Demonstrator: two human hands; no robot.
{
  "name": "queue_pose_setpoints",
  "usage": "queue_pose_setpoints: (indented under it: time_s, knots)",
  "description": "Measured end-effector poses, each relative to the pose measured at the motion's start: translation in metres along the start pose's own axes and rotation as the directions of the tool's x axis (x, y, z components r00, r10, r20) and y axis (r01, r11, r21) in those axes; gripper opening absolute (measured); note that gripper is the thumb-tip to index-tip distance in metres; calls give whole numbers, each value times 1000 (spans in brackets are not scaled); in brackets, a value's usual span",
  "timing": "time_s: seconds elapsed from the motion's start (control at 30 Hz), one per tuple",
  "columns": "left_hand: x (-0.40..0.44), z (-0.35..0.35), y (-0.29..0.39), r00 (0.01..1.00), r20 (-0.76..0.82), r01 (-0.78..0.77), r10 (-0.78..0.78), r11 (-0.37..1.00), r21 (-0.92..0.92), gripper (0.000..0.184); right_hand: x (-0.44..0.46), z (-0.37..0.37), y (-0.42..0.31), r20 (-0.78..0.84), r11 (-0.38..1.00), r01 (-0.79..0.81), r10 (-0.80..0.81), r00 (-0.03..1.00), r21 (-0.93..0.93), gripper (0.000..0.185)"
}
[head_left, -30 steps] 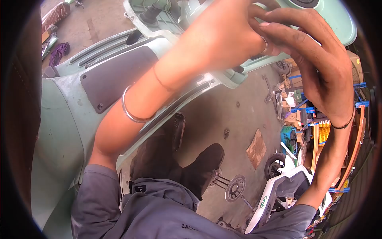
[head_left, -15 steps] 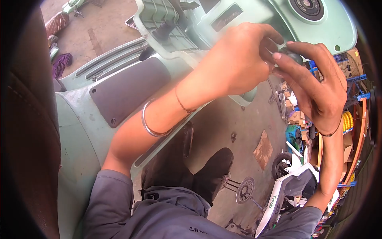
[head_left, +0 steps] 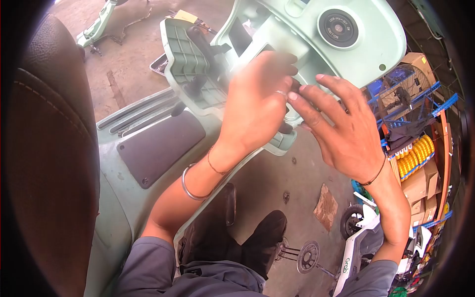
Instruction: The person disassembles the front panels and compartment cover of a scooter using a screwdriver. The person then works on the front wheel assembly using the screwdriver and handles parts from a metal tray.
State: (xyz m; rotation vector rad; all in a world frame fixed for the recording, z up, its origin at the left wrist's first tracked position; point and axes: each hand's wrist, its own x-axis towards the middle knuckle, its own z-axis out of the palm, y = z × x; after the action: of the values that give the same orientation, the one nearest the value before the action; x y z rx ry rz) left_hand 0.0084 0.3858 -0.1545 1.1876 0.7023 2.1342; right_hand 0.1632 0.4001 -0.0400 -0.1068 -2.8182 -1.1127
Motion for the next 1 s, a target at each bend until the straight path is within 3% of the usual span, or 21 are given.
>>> queue_pose_setpoints:
  time_s: [0.03,0.1,0.23,0.3,0.37,0.43,0.5,0.63,0.7,0.83,0.9,1.0]
  knots:
    - [0,-1,1,998,-55,1,-3,999,-48,29,-1,1,-2,-7,1000,14,-14,1000,-5,41]
    - [0,-1,-7,994,-67,-87,89,996,29,24,-2,4,-5,-22,999,41,-41,999,-16,40]
    - [-10,2,-3,988,-108,-116,114,993,-13,18,-10,5,-4,-36,999,-50,51,998,21,45]
    - [-19,2,-11,874,-116,-453,473,876,163,16,-7,8,3,-162,997,-67,63,985,-24,49]
    - [-24,-3,-11,781,-37,-587,624,752,300,18,-2,5,-1,-158,997,-68,72,985,31,55]
    - [-30,-5,-14,784,-58,-559,618,744,366,19,-5,3,-5,19,996,-70,69,997,53,60]
    - [-27,-9,-13,800,-10,-545,600,732,409,19,-8,4,-5,29,991,-89,86,996,105,57]
    - [-26,-13,-15,801,71,-562,594,705,432,19,-9,10,3,-13,981,-96,99,995,171,49]
    - [-27,-13,-14,805,72,-557,589,707,436,18,-2,14,0,-172,988,-51,76,982,146,48]
    - [-28,-11,-11,824,57,-535,563,742,404,17,-4,8,-4,-45,990,-48,55,997,134,46]
    - [-30,-9,-10,843,49,-512,536,770,382,16,-7,10,0,-128,988,-14,34,991,157,47]
    - [-31,-12,-11,836,101,-528,540,740,416,16,-9,9,6,-116,992,-65,76,990,104,48]
